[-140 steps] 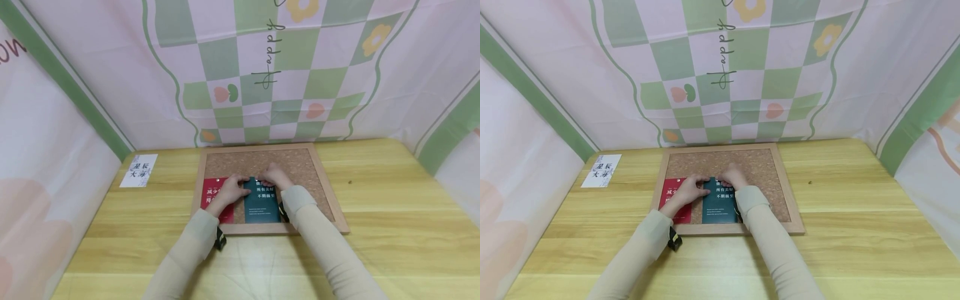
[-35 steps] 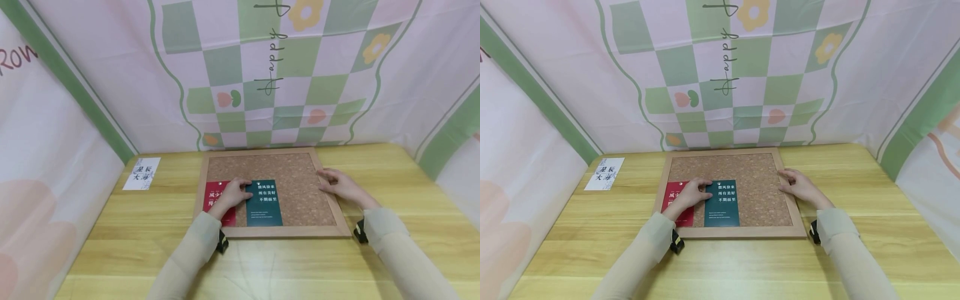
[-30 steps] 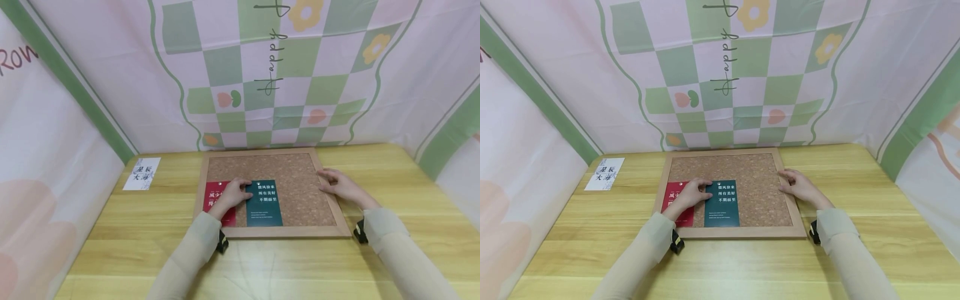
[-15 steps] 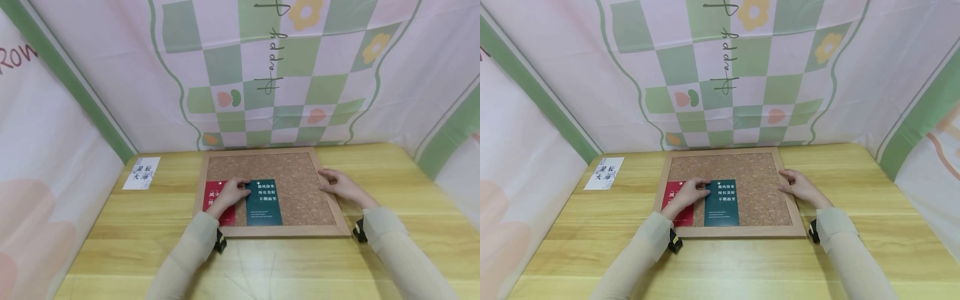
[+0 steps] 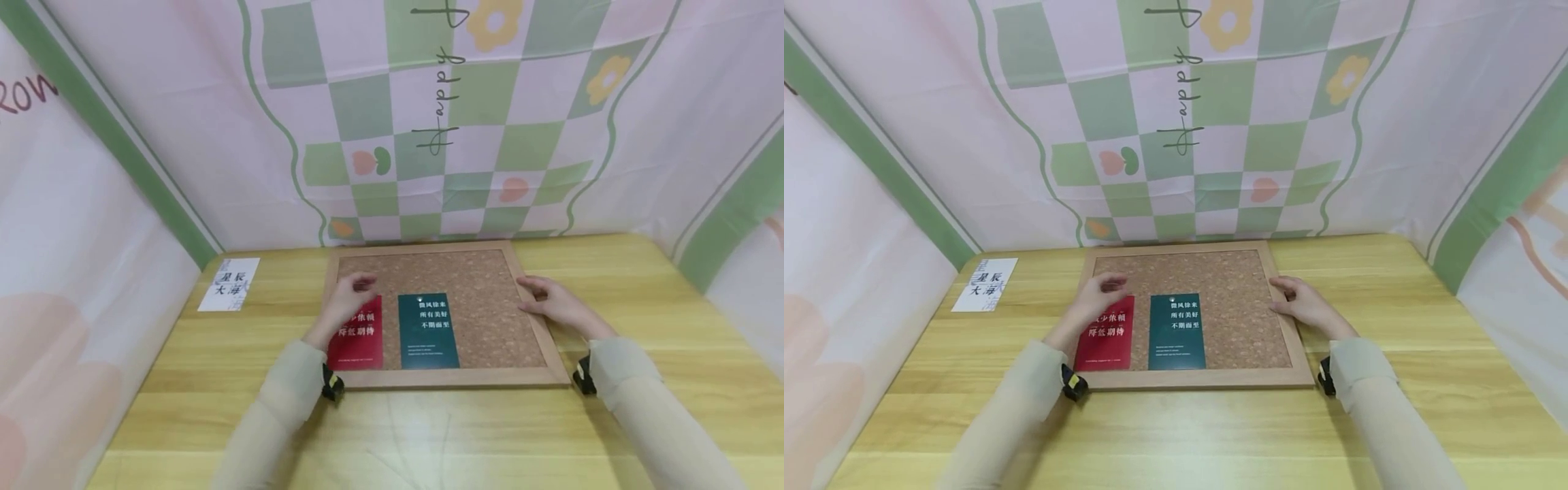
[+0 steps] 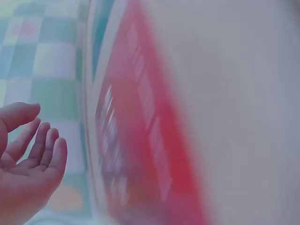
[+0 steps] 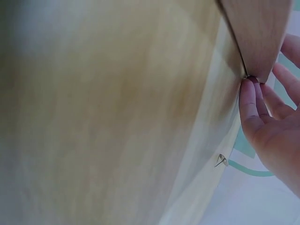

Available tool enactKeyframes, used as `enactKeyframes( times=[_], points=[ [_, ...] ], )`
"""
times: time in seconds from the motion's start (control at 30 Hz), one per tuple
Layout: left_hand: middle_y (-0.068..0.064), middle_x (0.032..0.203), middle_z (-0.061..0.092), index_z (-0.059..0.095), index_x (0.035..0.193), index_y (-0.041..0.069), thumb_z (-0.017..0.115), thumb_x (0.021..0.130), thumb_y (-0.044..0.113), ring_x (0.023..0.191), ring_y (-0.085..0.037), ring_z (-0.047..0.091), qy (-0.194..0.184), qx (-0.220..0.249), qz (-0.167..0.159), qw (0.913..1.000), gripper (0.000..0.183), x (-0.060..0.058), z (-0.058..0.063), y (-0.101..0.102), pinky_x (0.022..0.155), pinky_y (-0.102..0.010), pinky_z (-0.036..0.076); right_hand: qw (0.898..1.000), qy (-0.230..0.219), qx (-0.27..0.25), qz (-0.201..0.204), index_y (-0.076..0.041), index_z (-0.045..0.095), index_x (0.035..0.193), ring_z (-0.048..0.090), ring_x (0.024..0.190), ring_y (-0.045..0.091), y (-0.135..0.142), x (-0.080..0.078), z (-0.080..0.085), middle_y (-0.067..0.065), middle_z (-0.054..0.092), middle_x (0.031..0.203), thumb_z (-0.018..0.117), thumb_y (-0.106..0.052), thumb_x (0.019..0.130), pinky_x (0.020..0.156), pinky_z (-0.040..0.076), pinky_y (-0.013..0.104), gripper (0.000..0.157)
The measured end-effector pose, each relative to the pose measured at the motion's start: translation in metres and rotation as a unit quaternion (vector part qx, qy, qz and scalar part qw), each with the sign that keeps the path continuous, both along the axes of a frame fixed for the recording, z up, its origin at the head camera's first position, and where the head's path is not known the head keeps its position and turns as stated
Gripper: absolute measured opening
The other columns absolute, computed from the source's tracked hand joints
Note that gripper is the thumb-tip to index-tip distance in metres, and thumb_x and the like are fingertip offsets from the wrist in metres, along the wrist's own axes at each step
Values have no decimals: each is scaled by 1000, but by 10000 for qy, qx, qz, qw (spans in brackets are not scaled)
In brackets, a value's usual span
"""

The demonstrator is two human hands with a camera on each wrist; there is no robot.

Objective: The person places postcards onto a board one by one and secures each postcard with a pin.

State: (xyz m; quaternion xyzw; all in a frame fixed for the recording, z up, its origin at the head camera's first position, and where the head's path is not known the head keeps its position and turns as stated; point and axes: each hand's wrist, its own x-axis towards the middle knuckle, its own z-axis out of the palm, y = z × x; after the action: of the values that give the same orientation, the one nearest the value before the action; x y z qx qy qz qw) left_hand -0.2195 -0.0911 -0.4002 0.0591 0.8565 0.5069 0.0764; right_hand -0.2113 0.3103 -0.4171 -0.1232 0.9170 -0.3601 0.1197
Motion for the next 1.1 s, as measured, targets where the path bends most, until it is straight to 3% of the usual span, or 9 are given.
enactKeyframes(
  times=[0.17,0.33,0.43,0.57,0.67,0.9,1.1],
  points=[
    [-23,133,54,49,134,-3,54,94,8,123,-36,53,-10,-128,388,9992,41,-10,19,-40,103,-44,47,10000,89,0,13,13,33,140,44,119,50,1,-1,-2,38,29,144,60,-15,93,99,39,59,62],
    [-27,135,51,46,135,-6,50,94,7,125,-38,50,249,-300,1044,9938,43,-21,33,-81,106,-44,44,9999,148,5,31,13,34,140,45,119,50,1,0,-1,38,30,145,60,-14,92,100,38,59,61],
    [-27,133,53,47,134,-7,48,94,6,123,-37,51,525,-419,1652,9840,43,-25,38,-102,106,-43,43,9999,152,12,27,13,34,140,46,118,50,0,0,0,38,30,144,61,-15,92,99,39,59,61],
    [-25,128,56,49,132,-6,45,93,8,119,-35,53,816,-499,2534,9626,42,-25,39,-125,105,-42,43,9999,145,33,-2,13,34,140,47,117,48,0,1,0,38,31,144,61,-14,92,99,39,58,61],
    [-25,131,54,48,133,-6,43,94,8,121,-35,51,865,-386,2972,9501,42,-23,37,-141,105,-43,43,9999,136,35,-6,13,34,140,46,118,49,1,1,-1,38,30,144,61,-14,92,100,38,59,61],
    [-29,143,41,37,141,-7,38,96,8,132,-43,40,456,-532,3198,9449,48,-13,24,-171,111,-51,37,9999,100,-32,-10,13,33,140,46,118,48,-1,1,-1,37,33,143,61,-14,93,99,40,57,61],
    [-30,138,46,41,139,-6,41,96,8,125,-44,46,441,-900,3395,9352,45,-6,14,-187,105,-52,40,9999,91,-110,-2,14,33,140,43,122,51,0,0,-3,38,32,143,61,-13,92,102,37,60,61]
  ],
)
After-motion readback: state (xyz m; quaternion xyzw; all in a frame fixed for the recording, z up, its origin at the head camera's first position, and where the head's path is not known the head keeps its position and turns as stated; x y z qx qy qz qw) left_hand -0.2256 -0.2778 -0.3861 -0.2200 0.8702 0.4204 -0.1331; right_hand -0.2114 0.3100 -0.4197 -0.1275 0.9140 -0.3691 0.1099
